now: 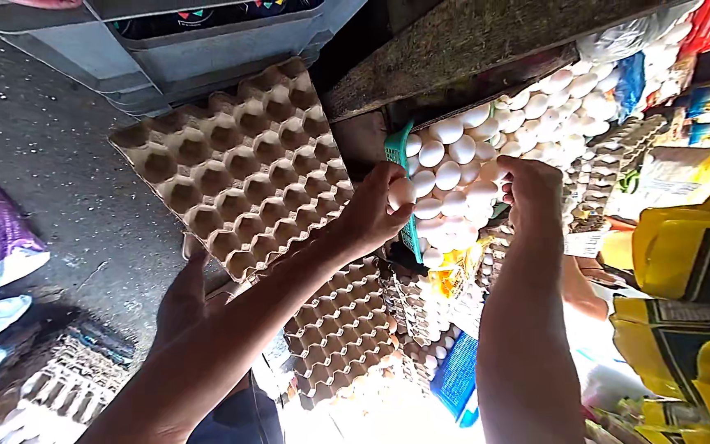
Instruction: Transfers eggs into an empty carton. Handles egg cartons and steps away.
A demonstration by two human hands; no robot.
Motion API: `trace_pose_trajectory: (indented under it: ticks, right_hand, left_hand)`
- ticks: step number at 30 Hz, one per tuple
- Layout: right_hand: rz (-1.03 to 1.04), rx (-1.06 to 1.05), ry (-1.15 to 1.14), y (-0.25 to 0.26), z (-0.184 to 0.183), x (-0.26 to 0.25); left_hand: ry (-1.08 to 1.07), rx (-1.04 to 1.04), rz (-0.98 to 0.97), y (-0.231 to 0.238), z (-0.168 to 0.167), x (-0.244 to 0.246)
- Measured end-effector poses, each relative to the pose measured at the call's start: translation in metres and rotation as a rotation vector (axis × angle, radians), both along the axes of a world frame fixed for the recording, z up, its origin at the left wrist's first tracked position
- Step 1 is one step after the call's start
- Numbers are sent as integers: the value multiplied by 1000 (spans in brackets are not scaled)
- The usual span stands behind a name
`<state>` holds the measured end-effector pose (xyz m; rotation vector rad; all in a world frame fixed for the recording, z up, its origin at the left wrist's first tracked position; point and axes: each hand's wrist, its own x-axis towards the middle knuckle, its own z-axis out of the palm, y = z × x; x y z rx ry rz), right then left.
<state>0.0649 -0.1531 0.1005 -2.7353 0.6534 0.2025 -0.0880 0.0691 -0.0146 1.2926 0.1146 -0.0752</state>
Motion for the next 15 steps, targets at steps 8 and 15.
trace_pose_trajectory:
  ticks: [8,15]
  right_hand:
    - [549,448,60,40,26,-93]
    - [574,283,-143,42,11,-72]
  left_hand:
    - [-94,-44,73,-14,34,1]
    - [-122,15,-16,-2,45,-17]
